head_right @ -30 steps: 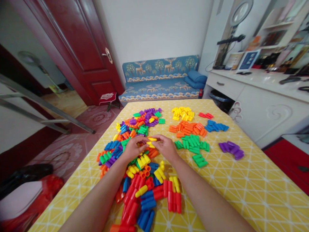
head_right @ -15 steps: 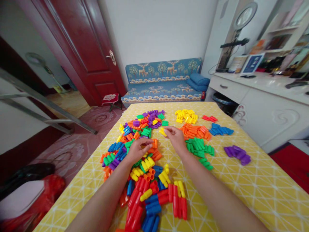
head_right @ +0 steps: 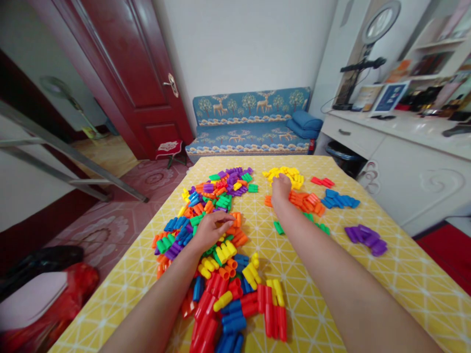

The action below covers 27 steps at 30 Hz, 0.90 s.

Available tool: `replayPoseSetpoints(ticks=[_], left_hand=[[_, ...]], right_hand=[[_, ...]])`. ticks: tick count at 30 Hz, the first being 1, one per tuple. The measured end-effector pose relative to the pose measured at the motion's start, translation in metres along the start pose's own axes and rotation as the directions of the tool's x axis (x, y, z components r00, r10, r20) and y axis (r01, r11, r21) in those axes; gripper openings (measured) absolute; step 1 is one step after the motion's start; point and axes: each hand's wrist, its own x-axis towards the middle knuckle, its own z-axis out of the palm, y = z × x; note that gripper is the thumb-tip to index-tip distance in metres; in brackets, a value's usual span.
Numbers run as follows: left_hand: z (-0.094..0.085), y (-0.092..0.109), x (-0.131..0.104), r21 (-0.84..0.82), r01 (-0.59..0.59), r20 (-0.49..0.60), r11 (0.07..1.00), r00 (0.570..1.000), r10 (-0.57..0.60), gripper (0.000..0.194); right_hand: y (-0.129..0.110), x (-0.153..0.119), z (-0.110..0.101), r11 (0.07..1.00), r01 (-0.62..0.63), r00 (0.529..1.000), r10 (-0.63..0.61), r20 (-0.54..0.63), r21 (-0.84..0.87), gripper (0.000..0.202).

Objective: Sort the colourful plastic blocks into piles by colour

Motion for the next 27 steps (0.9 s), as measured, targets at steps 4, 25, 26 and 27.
replayPoseSetpoints(ticks=[4,25,26,27], left_hand=[[0.001,-0.001,0.0,-0.005,0.005,-0.004,1.0,1.0,-0.005,0.015],[0.002,-0.008,0.0,0.005,-0.032,-0.024,0.999,0.999,0.032,0.017],[0.001,-0.007,0.0,0.005,-0.043,-0.026,0.999,0.999,0.043,0.017],[0.001,-0.006,0.001,0.005,-0.057,-0.026,0.998,0.998,0.057,0.018]], right_hand=[[0.008,-0.027,0.012,0.948,0.121,0.98,-0.067,0.188,-0.296,0.033],[-0.038,-0.109,-0.008,0.122,0.678,0.722,0.074,0.688,-0.725,0.024],[-0.038,-0.112,-0.011,0.119,0.676,0.726,0.061,0.685,-0.727,0.024],[-0.037,-0.114,-0.013,0.124,0.673,0.73,0.04,0.682,-0.729,0.025]])
